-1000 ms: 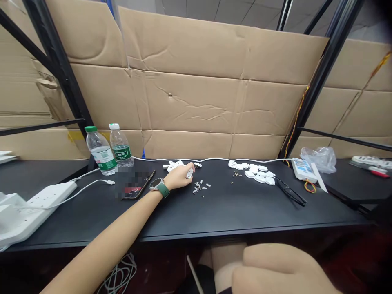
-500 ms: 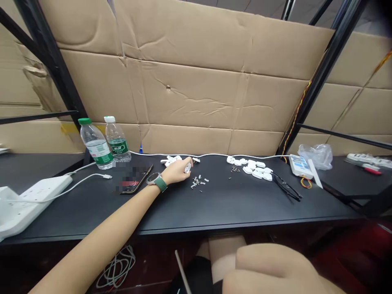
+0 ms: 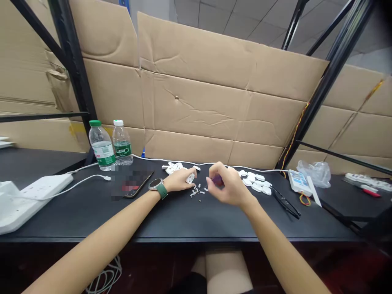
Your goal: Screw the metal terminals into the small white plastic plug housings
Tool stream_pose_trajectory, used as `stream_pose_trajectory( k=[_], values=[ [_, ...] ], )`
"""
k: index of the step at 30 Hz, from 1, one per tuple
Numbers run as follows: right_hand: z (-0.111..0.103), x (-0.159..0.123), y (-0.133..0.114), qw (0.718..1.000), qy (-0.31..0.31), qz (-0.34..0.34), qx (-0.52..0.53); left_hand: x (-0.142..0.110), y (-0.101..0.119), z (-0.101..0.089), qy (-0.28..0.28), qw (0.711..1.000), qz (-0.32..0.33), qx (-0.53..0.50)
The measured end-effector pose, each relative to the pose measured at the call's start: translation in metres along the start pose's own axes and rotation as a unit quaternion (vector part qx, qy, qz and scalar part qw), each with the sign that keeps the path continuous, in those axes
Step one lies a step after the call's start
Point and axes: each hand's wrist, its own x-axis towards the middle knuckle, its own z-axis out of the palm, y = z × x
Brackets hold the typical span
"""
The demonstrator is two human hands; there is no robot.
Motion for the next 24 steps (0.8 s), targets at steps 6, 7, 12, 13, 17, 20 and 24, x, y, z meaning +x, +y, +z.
stream_pose_trajectory(
  k=[6, 7, 12, 13, 17, 20, 24],
  values=[
    [0.036, -0.008, 0.095, 0.964, 0.109, 0.212, 0.121, 0.001, 0.001, 0.001, -0.03, 0.999, -0.001, 0.011],
    [0.041, -0.012, 0.101, 0.958, 0.098, 0.23, 0.139, 0.001, 0.001, 0.0, -0.03, 0.999, -0.004, 0.011],
    [0.048, -0.023, 0.102, 0.952, 0.077, 0.235, 0.181, 0.001, 0.003, -0.001, -0.021, 1.0, -0.002, 0.012],
    [0.048, -0.024, 0.1, 0.952, 0.082, 0.232, 0.181, 0.001, 0.003, -0.001, -0.02, 1.0, -0.002, 0.013],
    [0.045, -0.026, 0.097, 0.954, 0.094, 0.222, 0.181, 0.001, 0.003, -0.001, -0.018, 1.0, -0.001, 0.009],
    [0.047, -0.027, 0.096, 0.955, 0.081, 0.225, 0.175, 0.001, 0.004, -0.001, -0.012, 1.0, 0.005, 0.003],
    [0.049, -0.028, 0.097, 0.958, 0.079, 0.216, 0.173, 0.001, 0.005, -0.001, -0.01, 1.0, -0.003, 0.0]
  ],
)
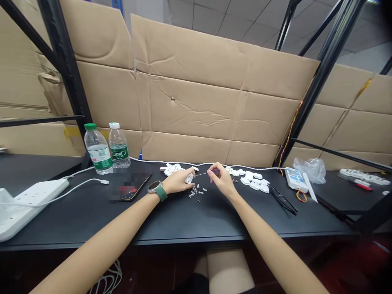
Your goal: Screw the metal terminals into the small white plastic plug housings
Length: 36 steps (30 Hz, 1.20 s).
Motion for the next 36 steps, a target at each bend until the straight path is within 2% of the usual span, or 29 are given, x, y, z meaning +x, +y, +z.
stream_pose_trajectory(
  k=[5, 15, 23, 29, 32, 36],
  values=[
    [-0.002, 0.0, 0.001, 1.0, 0.021, -0.014, 0.019, 0.001, -0.001, 0.001, -0.002, 1.0, -0.004, -0.001],
    [-0.001, 0.001, 0.004, 0.999, -0.022, -0.023, -0.01, 0.0, -0.004, 0.0, -0.007, 1.0, -0.014, 0.014],
    [-0.008, 0.001, 0.015, 0.987, -0.056, -0.125, -0.079, -0.002, -0.002, 0.003, -0.015, 0.999, -0.009, 0.047],
    [-0.008, 0.0, 0.012, 0.97, -0.098, -0.193, -0.113, -0.001, -0.001, 0.001, 0.002, 0.999, -0.02, 0.045],
    [-0.007, -0.003, 0.005, 0.963, -0.125, -0.19, -0.143, 0.0, -0.003, 0.001, 0.012, 0.998, -0.022, 0.055],
    [-0.006, -0.006, -0.007, 0.96, -0.121, -0.15, -0.202, -0.001, -0.008, 0.0, 0.029, 0.996, -0.031, 0.083]
  ],
)
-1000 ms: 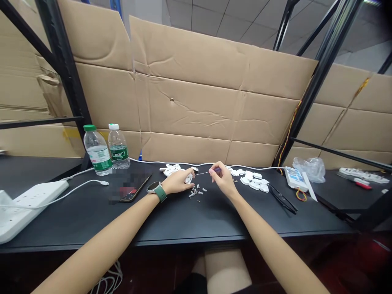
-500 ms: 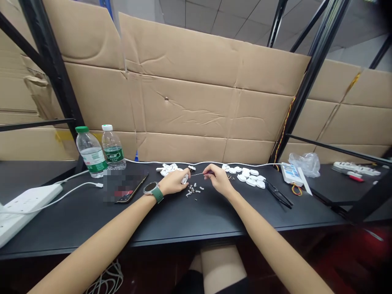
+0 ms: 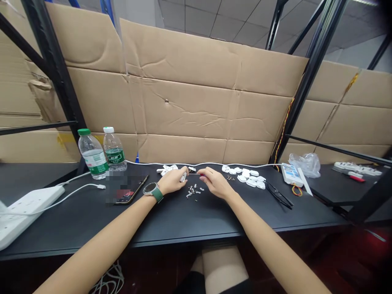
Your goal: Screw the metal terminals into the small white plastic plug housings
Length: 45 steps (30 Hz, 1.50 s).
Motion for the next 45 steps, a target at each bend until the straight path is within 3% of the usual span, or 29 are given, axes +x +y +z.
stream_pose_trajectory(
  k=[5, 12, 25, 30, 34, 38, 41, 45],
  values=[
    [0.003, 0.0, 0.003, 0.992, 0.014, 0.12, 0.02, 0.001, -0.006, -0.003, 0.025, 1.0, -0.012, 0.008],
    [0.014, -0.002, 0.018, 0.973, 0.046, 0.142, 0.174, 0.002, -0.009, 0.003, 0.023, 0.999, 0.01, -0.019],
    [0.01, -0.005, 0.028, 0.996, 0.04, 0.01, 0.075, 0.003, -0.006, 0.002, 0.001, 0.997, 0.021, -0.075],
    [0.013, -0.006, 0.025, 0.994, 0.051, -0.018, 0.091, 0.002, -0.009, 0.002, -0.006, 0.996, 0.024, -0.081],
    [0.014, -0.004, 0.018, 0.986, 0.081, 0.011, 0.143, 0.002, -0.012, 0.0, 0.008, 0.996, 0.01, -0.084],
    [0.014, 0.0, 0.012, 0.98, 0.071, 0.036, 0.182, 0.002, -0.01, -0.002, 0.006, 0.998, 0.014, -0.068],
    [0.013, 0.0, 0.012, 0.983, 0.062, 0.061, 0.161, 0.001, -0.008, -0.002, -0.001, 0.999, 0.022, -0.047],
    [0.011, -0.003, 0.014, 0.982, 0.039, 0.15, 0.108, 0.0, -0.006, -0.004, -0.001, 0.999, 0.025, -0.025]
  ],
)
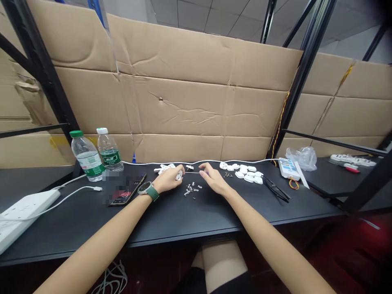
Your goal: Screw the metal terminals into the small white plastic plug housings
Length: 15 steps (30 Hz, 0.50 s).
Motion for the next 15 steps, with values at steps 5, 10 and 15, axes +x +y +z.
stream_pose_trajectory(
  k=[5, 10, 15],
  values=[
    [0.0, -0.0001, 0.001, 1.0, 0.009, 0.025, 0.004, -0.0002, 0.0026, -0.0024, -0.011, 1.0, -0.008, 0.024],
    [0.0001, 0.001, -0.0018, 0.999, 0.008, -0.007, 0.037, -0.0002, -0.0006, -0.0015, -0.015, 1.0, -0.015, 0.021],
    [-0.001, 0.0026, -0.004, 0.996, 0.031, 0.006, 0.083, 0.0006, -0.0035, -0.0011, -0.005, 1.0, -0.011, 0.02]
  ],
)
